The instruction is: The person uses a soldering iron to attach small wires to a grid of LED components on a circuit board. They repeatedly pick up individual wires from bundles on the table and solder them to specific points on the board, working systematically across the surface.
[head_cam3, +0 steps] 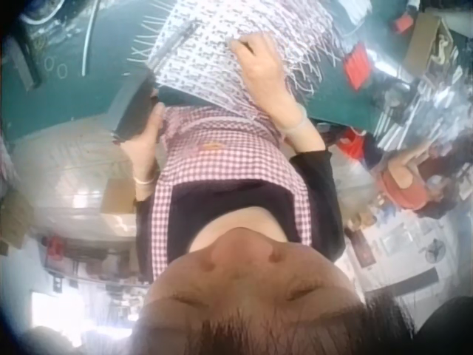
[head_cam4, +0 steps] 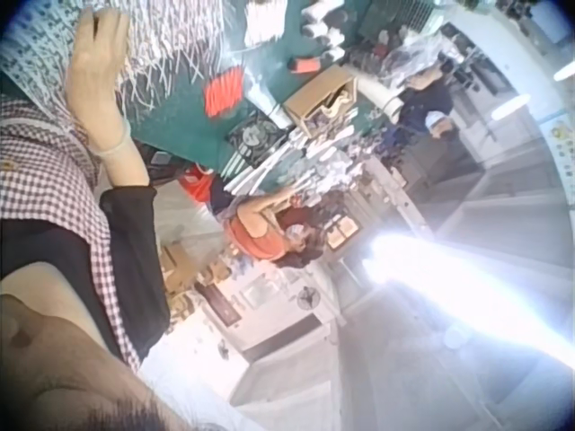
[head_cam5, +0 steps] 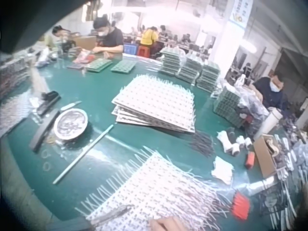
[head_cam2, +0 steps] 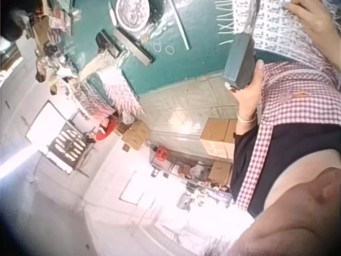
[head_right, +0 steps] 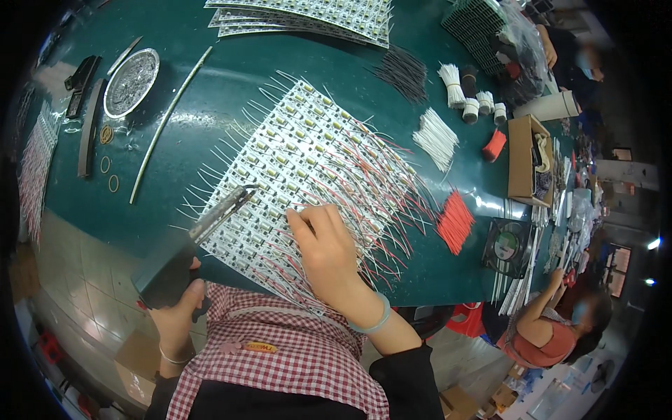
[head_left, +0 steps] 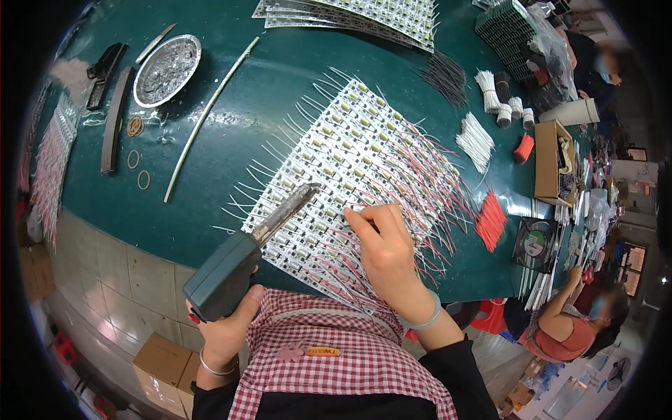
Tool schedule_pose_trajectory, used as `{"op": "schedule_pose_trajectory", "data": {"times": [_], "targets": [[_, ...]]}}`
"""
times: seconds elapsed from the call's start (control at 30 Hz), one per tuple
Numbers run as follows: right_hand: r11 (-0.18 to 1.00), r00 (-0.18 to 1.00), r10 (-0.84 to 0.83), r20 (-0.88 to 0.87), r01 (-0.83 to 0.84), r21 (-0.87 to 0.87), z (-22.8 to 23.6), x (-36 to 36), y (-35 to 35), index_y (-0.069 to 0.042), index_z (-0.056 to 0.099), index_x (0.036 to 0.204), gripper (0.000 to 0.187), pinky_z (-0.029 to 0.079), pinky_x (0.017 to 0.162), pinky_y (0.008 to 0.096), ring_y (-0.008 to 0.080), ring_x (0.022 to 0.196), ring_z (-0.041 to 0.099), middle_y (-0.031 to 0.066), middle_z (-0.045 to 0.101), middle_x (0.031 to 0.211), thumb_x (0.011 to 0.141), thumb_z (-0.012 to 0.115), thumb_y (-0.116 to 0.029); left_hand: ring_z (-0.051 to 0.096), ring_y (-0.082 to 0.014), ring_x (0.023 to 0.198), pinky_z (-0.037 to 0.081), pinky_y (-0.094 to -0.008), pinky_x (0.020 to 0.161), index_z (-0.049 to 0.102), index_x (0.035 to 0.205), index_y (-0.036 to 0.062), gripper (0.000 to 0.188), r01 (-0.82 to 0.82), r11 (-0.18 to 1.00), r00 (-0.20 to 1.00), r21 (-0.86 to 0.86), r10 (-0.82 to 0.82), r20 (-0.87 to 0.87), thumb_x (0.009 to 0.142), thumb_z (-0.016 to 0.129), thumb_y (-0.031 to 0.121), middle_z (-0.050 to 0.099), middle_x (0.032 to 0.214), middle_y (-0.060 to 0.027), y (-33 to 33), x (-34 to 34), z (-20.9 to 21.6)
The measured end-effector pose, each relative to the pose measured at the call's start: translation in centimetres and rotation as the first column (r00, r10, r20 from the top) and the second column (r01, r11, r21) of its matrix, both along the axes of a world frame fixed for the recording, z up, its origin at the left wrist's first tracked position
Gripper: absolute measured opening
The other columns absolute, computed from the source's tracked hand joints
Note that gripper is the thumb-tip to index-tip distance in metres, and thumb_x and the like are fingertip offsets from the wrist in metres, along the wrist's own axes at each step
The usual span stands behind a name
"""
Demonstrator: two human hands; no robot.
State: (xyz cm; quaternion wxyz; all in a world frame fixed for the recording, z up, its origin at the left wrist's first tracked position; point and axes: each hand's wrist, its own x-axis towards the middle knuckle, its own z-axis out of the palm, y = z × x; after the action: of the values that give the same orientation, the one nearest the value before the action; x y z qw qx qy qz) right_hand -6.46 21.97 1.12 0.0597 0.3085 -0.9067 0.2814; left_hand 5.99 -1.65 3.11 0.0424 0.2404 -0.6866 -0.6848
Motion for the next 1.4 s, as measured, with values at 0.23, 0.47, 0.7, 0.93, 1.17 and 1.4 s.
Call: {"op": "schedule_pose_trajectory", "data": {"times": [0.23, 0.47, 0.7, 0.93, 1.17, 1.4], "targets": [[0.995, 0.996, 0.067, -0.058, -0.063, 0.073, -0.2, -0.2, 0.1, 0.007, 0.068, 0.112, 0.039, 0.050, 0.068, 0.0366, 0.0275, 0.084, 0.056, 0.0116, 0.059, 0.094, 0.073, 0.064, 0.003, 0.058, -0.0097, 0.065, 0.044, -0.0231, 0.055, 0.063, 0.122, -0.0047, 0.043, -0.032, 0.999, 0.999, 0.027, 0.031, 0.042, 0.080, 0.067, -0.012, 0.069, 0.111, -0.0109, 0.1, 0.1, -0.1], [1.000, 0.998, 0.006, -0.055, -0.007, -0.024, -0.6, 0.3, 0.1, 0.006, 0.068, 0.110, 0.038, 0.049, 0.065, 0.0354, 0.0259, 0.081, 0.057, 0.0107, 0.061, 0.092, 0.072, 0.065, 0.004, 0.060, -0.0071, 0.070, 0.047, -0.0211, 0.058, 0.063, 0.126, -0.0026, 0.043, 0.136, 0.989, 0.989, -0.054, -0.132, 0.063, 0.084, 0.072, -0.008, 0.071, 0.115, -0.0100, -0.1, 1.3, -0.5], [0.998, 0.996, -0.044, -0.074, 0.040, -0.057, -0.9, 0.1, -0.2, 0.004, 0.068, 0.107, 0.033, 0.050, 0.065, 0.0361, 0.0270, 0.081, 0.059, 0.0116, 0.060, 0.092, 0.073, 0.067, 0.006, 0.068, -0.0147, 0.069, 0.052, -0.0274, 0.062, 0.072, 0.102, -0.0054, 0.023, 0.190, 0.948, 0.980, -0.255, -0.199, -0.010, 0.081, 0.079, 0.002, 0.073, 0.089, -0.0121, 1.3, 0.3, 0.1], [0.996, 0.997, -0.058, -0.060, 0.054, -0.068, -1.1, 0.1, -0.1, 0.004, 0.069, 0.106, 0.033, 0.052, 0.066, 0.0369, 0.0274, 0.081, 0.060, 0.0118, 0.060, 0.093, 0.074, 0.067, 0.007, 0.068, -0.0163, 0.071, 0.053, -0.0272, 0.063, 0.070, 0.098, -0.0068, 0.018, 0.331, 0.885, 0.939, -0.327, -0.345, 0.018, 0.081, 0.076, -0.001, 0.071, 0.090, -0.0129, 1.4, -1.0, 1.1], [0.997, 0.996, -0.060, -0.059, 0.056, -0.056, -0.9, 0.2, -0.2, 0.004, 0.068, 0.106, 0.032, 0.051, 0.066, 0.0363, 0.0272, 0.081, 0.059, 0.0117, 0.059, 0.093, 0.074, 0.068, 0.006, 0.068, -0.0158, 0.071, 0.052, -0.0267, 0.063, 0.068, 0.095, -0.0060, 0.018, 0.267, 0.875, 0.949, -0.404, -0.311, -0.045, 0.079, 0.077, -0.004, 0.070, 0.089, -0.0124, 2.2, -1.2, 1.0], [0.998, 0.998, -0.040, -0.057, 0.038, -0.046, -0.9, 0.2, -0.2, 0.005, 0.067, 0.107, 0.032, 0.051, 0.066, 0.0361, 0.0274, 0.082, 0.059, 0.0120, 0.059, 0.094, 0.074, 0.067, 0.005, 0.066, -0.0173, 0.067, 0.050, -0.0269, 0.060, 0.067, 0.091, -0.0050, 0.017, 0.250, 0.882, 0.952, -0.400, -0.299, -0.064, 0.078, 0.078, -0.003, 0.068, 0.083, -0.0115, 2.4, -1.0, 1.0]]}}
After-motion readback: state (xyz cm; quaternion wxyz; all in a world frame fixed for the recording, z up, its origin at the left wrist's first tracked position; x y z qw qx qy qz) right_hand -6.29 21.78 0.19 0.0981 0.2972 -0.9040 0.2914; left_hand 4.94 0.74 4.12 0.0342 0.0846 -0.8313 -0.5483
